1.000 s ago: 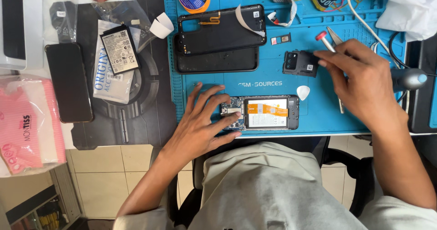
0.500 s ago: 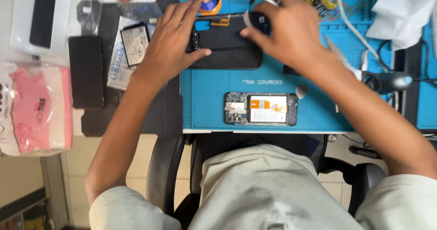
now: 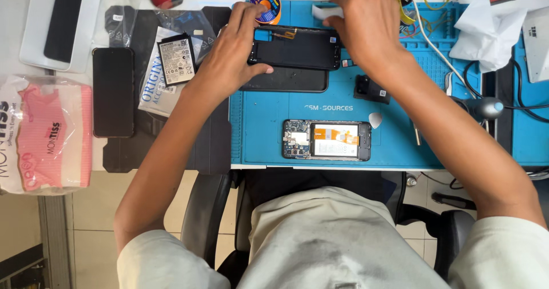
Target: The person disassembles a smartphone on a workbench, using a screwdriver to remove screws and a plastic pry tool to separate the back cover. The person removes the camera module and places it aside, then sets the back cover aside as well.
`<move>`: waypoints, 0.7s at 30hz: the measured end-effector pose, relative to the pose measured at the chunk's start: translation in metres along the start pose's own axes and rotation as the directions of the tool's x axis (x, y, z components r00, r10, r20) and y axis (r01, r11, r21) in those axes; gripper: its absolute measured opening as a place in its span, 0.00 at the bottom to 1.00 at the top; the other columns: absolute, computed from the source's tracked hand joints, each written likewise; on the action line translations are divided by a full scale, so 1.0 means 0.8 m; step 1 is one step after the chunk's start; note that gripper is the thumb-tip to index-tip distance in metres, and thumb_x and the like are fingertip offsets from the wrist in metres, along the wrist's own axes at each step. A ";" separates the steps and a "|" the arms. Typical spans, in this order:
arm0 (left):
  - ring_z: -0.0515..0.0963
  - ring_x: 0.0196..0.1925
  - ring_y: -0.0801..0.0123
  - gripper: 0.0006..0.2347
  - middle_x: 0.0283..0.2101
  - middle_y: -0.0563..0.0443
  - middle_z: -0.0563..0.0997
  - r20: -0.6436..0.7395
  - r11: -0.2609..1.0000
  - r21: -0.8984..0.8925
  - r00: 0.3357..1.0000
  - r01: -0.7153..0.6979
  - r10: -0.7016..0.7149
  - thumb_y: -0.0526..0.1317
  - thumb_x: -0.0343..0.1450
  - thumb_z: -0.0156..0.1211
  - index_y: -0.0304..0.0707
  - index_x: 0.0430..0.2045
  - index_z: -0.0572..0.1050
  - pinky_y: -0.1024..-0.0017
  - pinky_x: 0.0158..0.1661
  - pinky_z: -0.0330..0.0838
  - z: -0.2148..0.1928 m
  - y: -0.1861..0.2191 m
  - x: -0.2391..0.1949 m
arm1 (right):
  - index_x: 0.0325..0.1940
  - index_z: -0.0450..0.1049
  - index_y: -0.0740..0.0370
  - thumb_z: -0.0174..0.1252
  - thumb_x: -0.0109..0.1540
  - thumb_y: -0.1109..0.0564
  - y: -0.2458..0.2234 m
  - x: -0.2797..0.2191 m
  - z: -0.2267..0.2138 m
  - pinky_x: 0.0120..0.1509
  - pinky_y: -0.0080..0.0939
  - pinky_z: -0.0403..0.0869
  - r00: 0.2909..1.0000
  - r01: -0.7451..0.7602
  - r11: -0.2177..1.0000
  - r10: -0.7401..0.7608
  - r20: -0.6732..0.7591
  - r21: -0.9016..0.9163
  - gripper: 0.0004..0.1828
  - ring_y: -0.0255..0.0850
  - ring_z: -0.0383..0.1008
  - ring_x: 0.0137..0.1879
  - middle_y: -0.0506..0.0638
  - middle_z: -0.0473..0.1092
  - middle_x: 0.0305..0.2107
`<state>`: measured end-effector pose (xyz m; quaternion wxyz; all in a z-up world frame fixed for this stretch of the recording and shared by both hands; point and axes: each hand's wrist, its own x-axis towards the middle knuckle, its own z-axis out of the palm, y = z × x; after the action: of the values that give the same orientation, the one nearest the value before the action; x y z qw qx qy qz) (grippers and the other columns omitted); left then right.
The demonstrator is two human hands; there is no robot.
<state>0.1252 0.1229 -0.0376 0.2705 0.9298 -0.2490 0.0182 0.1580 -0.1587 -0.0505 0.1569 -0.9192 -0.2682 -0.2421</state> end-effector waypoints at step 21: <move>0.68 0.69 0.50 0.40 0.71 0.42 0.61 -0.261 0.957 -0.046 0.928 -0.286 0.264 0.35 0.67 0.80 0.38 0.73 0.56 0.60 0.64 0.76 -0.012 0.050 -0.061 | 0.39 0.82 0.64 0.74 0.54 0.64 -0.048 -0.035 -0.121 0.42 0.49 0.71 0.983 0.158 0.956 -0.175 0.048 0.246 0.11 0.53 0.73 0.41 0.56 0.73 0.33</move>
<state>0.0645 0.1210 -0.0182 0.3332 0.8637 -0.3409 0.1637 0.0801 -0.1799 0.0216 0.2370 -0.8752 -0.3774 -0.1883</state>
